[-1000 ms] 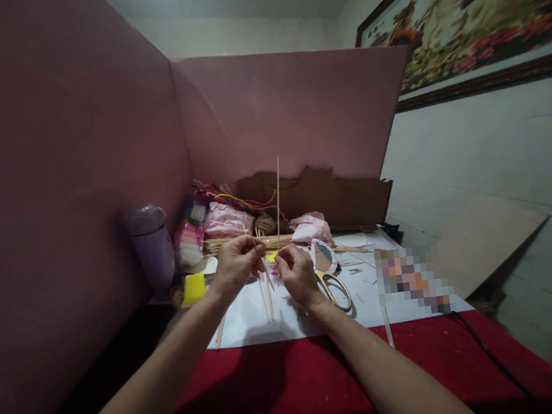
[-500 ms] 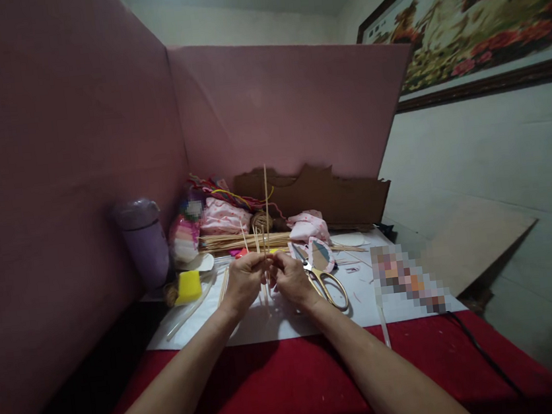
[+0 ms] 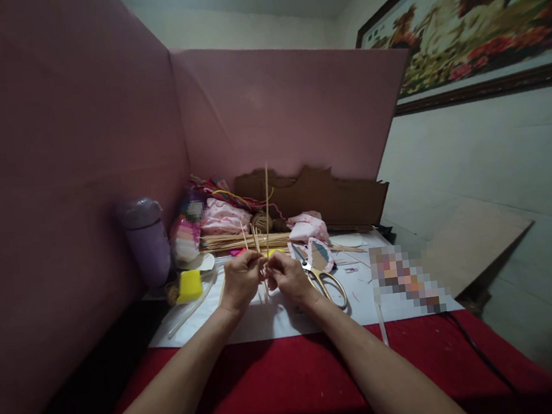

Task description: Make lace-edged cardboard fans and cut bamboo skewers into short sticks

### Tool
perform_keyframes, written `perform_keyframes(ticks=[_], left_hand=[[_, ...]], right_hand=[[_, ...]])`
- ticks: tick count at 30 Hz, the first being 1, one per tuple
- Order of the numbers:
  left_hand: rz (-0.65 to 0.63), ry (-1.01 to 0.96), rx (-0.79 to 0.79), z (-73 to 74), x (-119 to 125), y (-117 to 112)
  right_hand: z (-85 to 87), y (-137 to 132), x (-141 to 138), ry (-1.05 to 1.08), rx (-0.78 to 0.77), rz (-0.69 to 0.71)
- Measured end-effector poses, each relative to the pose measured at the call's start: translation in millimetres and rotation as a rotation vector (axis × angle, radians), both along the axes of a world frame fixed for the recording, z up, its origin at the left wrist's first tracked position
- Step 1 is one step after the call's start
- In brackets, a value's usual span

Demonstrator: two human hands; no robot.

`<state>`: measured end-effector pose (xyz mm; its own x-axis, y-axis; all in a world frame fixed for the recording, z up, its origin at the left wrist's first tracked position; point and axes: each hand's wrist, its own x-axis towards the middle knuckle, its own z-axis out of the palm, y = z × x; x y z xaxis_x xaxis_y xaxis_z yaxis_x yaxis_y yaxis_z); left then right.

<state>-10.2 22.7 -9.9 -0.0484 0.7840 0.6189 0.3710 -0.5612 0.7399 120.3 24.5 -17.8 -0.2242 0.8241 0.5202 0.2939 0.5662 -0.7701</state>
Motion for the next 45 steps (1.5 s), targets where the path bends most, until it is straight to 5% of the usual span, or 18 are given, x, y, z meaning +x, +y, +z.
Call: perform_keyframes(ticks=[16, 27, 34, 39, 45], left_hand=[[-0.177, -0.067, -0.070, -0.5, -0.6, 8.4], [-0.321, -0.304, -0.331, 11.0, -3.6, 6.4], [-0.346, -0.499, -0.251, 41.6, -0.5, 4.9], [-0.491, -0.469, -0.312, 67.4, -0.2, 7.0], [-0.584, -0.503, -0.398, 64.8, -1.9, 15.5]], right_hand=[[-6.3, 12.2, 4.3, 0.143, -0.117, 0.148], [-5.3, 8.3, 0.9, 0.145, -0.156, 0.190], [-9.5, 11.0, -3.4, 0.177, -0.204, 0.129], [-8.2, 8.3, -4.2, 0.130, -0.160, 0.124], [-1.2, 1.3, -4.6, 0.117, -0.152, 0.128]])
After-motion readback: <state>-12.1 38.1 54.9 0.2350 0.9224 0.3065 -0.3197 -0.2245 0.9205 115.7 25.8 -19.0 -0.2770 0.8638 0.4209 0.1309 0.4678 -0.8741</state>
